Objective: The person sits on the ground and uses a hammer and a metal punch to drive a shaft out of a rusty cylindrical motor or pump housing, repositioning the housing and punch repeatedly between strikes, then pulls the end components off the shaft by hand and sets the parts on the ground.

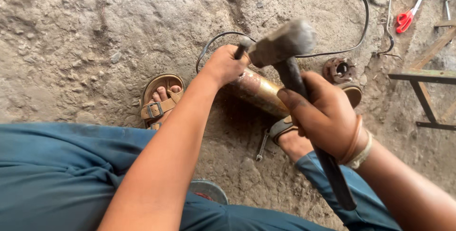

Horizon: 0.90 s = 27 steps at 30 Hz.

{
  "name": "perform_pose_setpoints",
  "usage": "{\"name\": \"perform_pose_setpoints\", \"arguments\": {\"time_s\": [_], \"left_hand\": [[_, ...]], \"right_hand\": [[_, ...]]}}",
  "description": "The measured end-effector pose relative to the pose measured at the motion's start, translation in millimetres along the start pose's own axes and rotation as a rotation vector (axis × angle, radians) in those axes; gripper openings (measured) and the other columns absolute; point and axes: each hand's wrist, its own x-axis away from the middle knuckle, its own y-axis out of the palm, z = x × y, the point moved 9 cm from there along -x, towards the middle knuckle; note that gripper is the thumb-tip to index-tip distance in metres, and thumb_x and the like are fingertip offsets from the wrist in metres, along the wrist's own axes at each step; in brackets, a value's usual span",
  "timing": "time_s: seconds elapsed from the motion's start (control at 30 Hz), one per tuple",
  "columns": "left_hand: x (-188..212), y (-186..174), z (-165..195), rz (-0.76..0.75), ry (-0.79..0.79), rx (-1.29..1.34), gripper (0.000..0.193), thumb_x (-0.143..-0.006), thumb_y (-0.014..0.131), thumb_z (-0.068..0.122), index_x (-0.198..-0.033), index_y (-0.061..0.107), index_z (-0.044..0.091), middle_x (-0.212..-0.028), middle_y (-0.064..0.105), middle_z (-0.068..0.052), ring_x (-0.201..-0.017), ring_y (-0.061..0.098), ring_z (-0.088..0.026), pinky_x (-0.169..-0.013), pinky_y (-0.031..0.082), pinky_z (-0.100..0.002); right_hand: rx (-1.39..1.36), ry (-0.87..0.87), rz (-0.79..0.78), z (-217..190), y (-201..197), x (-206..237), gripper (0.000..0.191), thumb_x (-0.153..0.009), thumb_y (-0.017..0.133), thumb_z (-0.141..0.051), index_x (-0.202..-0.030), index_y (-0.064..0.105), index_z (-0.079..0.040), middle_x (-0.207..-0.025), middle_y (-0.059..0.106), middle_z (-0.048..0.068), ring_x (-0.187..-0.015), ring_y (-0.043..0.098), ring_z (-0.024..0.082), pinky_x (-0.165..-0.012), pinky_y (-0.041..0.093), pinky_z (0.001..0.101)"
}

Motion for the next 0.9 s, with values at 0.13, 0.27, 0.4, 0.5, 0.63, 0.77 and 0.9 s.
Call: {"name": "perform_pose_setpoints", "arguments": {"time_s": [0.13,0.27,0.4,0.5,0.63,0.77,0.9], "left_hand": [[-4,-12,-10,0.060,-0.027,0.106,0.050,-0.091,0.074,0.048,-0.066,0.066,0.006,-0.063,0.062,-0.002,-0.060,0.053,-0.013,-0.058,0.045,-0.035],[1,-22,7,0.059,0.036,0.137,0.048,-0.090,0.071,0.050,-0.064,0.069,0.010,-0.063,0.066,-0.001,-0.061,0.057,-0.011,-0.059,0.047,-0.033],[7,-29,9,0.044,-0.091,0.199,0.056,-0.096,0.065,0.052,-0.061,0.064,0.009,-0.062,0.063,-0.004,-0.058,0.052,-0.018,-0.056,0.042,-0.038],[7,-29,21,0.046,0.014,0.169,0.055,-0.095,0.065,0.053,-0.061,0.067,0.010,-0.061,0.065,-0.003,-0.062,0.058,-0.014,-0.064,0.050,-0.033],[7,-23,18,0.039,0.042,0.112,0.052,-0.093,0.067,0.052,-0.060,0.068,0.011,-0.061,0.065,-0.002,-0.061,0.057,-0.013,-0.062,0.048,-0.034],[11,-20,15,0.047,0.027,0.062,0.049,-0.094,0.069,0.047,-0.063,0.070,0.009,-0.061,0.065,-0.003,-0.062,0.057,-0.014,-0.062,0.047,-0.033],[16,-11,11,0.028,-0.072,-0.039,0.046,-0.095,0.071,0.044,-0.069,0.067,0.006,-0.068,0.069,-0.004,-0.065,0.062,-0.016,-0.066,0.052,-0.035]], "right_hand": [[0.044,-0.176,0.018,-13,-13,4,0.013,-0.098,0.063,-0.018,-0.101,0.060,-0.005,-0.068,0.060,0.001,-0.053,0.054,0.007,-0.044,0.047,0.0250],[-0.055,-0.304,0.059,-21,-41,11,0.014,-0.102,0.062,-0.016,-0.104,0.057,-0.004,-0.066,0.058,0.001,-0.049,0.052,0.007,-0.042,0.045,0.0238],[-0.128,-0.272,0.091,-23,-52,14,0.011,-0.104,0.060,-0.015,-0.105,0.058,-0.004,-0.065,0.057,0.001,-0.048,0.050,0.008,-0.043,0.042,0.0233],[-0.063,-0.274,0.113,-33,-50,17,0.012,-0.105,0.059,-0.015,-0.106,0.058,-0.003,-0.065,0.058,0.002,-0.048,0.052,0.008,-0.042,0.043,0.0240],[-0.084,-0.225,0.120,-32,-45,15,0.013,-0.104,0.060,-0.016,-0.105,0.059,-0.003,-0.064,0.057,0.002,-0.047,0.051,0.008,-0.042,0.042,0.0242],[-0.119,-0.246,0.095,-21,-44,12,0.013,-0.105,0.060,-0.015,-0.104,0.058,-0.002,-0.065,0.057,0.002,-0.048,0.051,0.008,-0.044,0.042,0.0236],[-0.081,-0.321,0.094,-20,-48,17,0.013,-0.106,0.060,-0.015,-0.106,0.058,-0.002,-0.066,0.058,0.002,-0.050,0.052,0.008,-0.045,0.042,0.0231]]}}
